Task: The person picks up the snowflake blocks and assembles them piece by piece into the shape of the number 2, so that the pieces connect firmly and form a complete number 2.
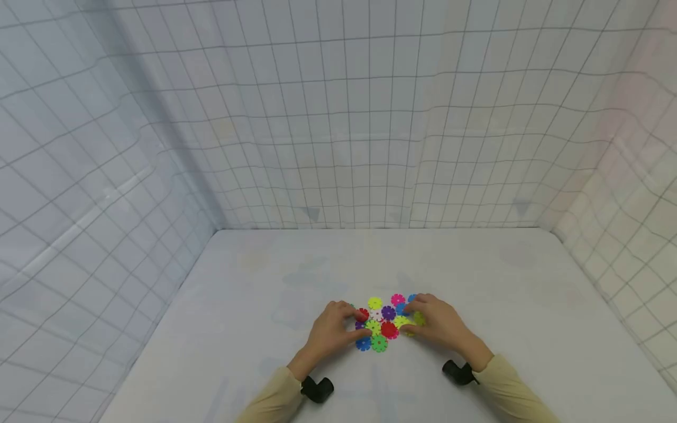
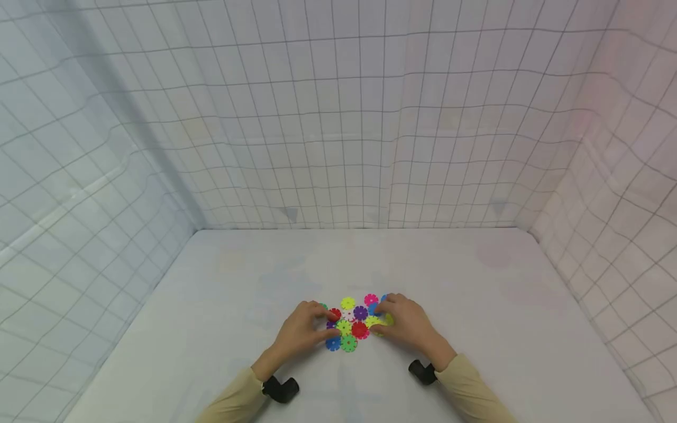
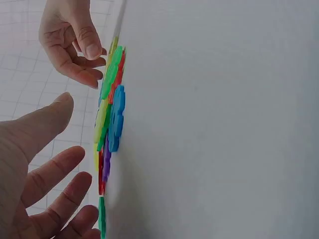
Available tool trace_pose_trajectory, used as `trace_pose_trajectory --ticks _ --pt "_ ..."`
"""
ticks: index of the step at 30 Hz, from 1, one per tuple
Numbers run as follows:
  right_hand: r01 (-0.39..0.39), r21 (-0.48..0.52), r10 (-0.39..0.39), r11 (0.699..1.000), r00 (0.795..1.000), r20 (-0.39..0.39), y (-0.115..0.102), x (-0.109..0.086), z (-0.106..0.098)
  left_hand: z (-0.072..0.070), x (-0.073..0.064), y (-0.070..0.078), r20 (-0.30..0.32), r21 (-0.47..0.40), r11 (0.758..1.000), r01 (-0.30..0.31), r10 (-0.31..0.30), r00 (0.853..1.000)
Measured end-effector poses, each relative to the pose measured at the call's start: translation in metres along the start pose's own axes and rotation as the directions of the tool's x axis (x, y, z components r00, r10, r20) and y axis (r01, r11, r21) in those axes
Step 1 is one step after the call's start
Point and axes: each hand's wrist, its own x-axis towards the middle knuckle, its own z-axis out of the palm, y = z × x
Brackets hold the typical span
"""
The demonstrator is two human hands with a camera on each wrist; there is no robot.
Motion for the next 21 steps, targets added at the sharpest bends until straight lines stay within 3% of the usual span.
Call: trace_pose_trajectory --ticks 5,10,16,21 --pt "-0.029 0.028 0.029 0.999 1.0 0.009 0.0 0.002 0.007 0.008 0.001 0.0 0.0 -0.076 0.997 0.002 -0.002 1.0" --pt "-0.028 0.029 0.027 0.999 1.0 0.011 0.0 0.003 0.009 0.014 0.003 0.001 -0.005 -0.044 0.999 0.0 0.0 1.0" --pt "-0.023 0.117 0.021 0.993 1.0 0.014 0.0 0.004 0.008 0.018 0.006 -0.001 -0.031 -0.032 0.999 -0.008 0.007 0.999" --pt "-0.077 0.169 0.07 0.983 0.997 0.044 0.003 0.005 0.01 0.021 0.007 -0.006 -0.067 -0.064 0.997 -0.047 0.042 0.997"
